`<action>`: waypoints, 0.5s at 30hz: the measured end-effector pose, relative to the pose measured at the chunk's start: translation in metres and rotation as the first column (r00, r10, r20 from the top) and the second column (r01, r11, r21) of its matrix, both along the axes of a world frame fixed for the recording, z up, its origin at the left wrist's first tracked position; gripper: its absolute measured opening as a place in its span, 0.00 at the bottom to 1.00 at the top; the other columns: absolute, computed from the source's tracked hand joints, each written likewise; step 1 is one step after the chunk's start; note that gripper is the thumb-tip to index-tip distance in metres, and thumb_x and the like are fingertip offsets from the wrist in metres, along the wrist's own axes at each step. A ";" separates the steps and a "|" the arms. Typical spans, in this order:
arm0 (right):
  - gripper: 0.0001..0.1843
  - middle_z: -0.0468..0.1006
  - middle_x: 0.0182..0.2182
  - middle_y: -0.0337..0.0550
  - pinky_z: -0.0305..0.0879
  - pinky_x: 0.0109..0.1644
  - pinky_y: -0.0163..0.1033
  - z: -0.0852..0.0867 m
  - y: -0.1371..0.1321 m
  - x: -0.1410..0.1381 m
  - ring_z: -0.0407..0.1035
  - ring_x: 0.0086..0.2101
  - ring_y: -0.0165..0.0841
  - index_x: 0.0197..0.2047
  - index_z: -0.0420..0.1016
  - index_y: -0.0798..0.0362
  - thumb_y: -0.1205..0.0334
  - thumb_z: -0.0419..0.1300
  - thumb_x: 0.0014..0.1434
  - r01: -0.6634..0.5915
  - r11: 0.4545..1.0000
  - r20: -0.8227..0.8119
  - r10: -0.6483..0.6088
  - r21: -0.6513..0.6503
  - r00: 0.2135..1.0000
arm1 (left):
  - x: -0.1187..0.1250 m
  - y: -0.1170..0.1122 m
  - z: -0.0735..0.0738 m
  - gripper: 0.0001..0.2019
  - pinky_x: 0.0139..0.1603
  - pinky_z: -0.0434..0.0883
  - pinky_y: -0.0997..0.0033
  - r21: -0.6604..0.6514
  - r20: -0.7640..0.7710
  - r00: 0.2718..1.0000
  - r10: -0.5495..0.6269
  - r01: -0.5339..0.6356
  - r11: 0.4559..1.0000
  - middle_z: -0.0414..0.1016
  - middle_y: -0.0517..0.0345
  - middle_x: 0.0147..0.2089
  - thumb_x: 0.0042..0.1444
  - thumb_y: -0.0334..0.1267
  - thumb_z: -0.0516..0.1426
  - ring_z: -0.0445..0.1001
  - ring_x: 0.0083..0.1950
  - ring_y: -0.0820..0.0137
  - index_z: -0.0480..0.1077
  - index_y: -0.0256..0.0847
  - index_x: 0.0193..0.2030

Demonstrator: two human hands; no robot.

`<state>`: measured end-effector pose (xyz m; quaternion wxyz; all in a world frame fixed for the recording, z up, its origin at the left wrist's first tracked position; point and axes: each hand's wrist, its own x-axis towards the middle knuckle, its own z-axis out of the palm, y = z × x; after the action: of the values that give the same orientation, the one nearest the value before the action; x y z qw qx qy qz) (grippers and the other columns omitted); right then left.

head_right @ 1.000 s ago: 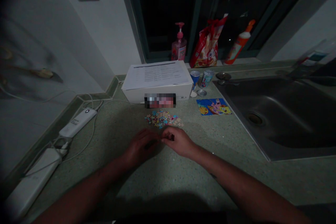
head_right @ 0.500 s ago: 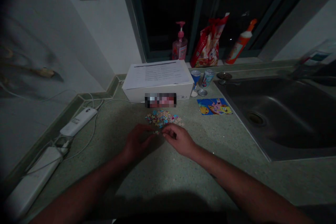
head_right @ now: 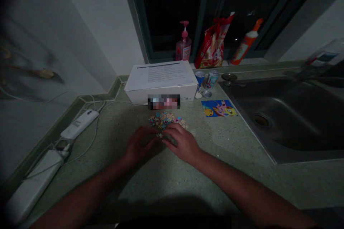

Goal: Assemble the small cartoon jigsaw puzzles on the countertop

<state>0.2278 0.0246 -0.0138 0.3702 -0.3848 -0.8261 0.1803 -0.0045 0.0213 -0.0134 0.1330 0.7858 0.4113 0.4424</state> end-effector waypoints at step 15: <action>0.06 0.78 0.46 0.48 0.76 0.51 0.48 0.003 -0.001 -0.003 0.76 0.47 0.41 0.46 0.76 0.49 0.67 0.62 0.66 -0.063 0.998 0.032 0.062 0.027 0.998 | -0.005 0.002 -0.001 0.08 0.52 0.76 0.54 -0.031 -0.089 0.996 0.017 -0.020 0.999 0.85 0.52 0.45 0.64 0.40 0.64 0.82 0.47 0.58 0.78 0.44 0.49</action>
<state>0.2245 0.0238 -0.0104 0.3568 -0.3564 -0.8457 0.1743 -0.0095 0.0233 -0.0145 0.1233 0.7986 0.4310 0.4016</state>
